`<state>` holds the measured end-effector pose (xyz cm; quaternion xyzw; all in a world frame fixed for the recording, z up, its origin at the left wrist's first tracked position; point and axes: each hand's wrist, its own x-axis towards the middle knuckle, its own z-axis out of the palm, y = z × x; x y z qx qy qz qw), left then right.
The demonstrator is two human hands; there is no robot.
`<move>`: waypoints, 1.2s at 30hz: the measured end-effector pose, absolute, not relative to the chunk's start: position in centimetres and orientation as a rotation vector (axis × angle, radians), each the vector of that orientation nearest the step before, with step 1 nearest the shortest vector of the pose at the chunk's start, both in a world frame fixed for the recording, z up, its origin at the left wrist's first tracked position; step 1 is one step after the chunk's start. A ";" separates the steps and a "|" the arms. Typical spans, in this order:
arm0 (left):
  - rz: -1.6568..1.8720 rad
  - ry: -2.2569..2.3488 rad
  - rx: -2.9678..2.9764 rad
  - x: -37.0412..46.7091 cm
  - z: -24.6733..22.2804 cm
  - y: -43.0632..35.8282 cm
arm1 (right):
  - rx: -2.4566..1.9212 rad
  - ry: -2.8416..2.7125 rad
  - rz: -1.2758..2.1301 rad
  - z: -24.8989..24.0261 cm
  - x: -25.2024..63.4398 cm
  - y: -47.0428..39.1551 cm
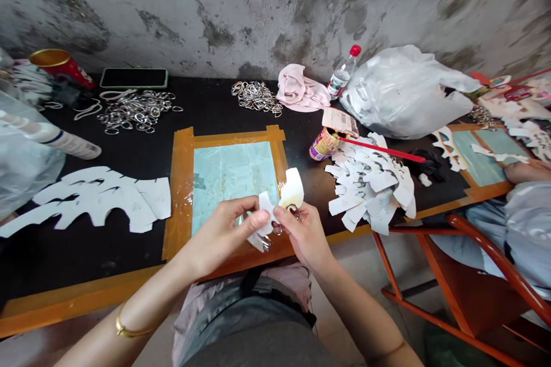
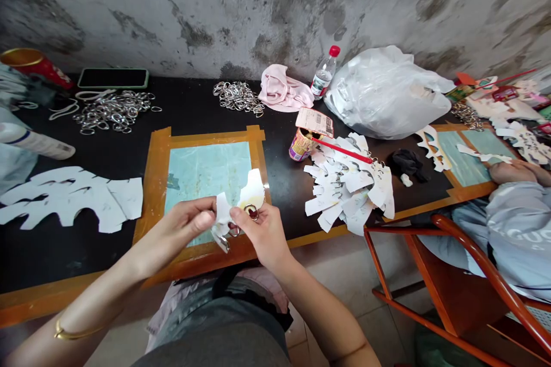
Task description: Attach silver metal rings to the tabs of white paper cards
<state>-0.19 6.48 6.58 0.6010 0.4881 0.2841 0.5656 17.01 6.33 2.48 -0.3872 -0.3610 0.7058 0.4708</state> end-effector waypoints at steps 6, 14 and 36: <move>0.737 1.038 1.204 0.1 6.5 5.7 | -0.824 -0.723 1.850 4.1 16.8 6.2; 0.822 0.810 0.811 0.8 3.7 5.7 | -0.858 -0.477 1.933 3.4 16.1 6.1; 0.495 1.025 1.364 -2.8 7.6 9.6 | -1.018 -0.932 1.874 3.8 17.8 8.7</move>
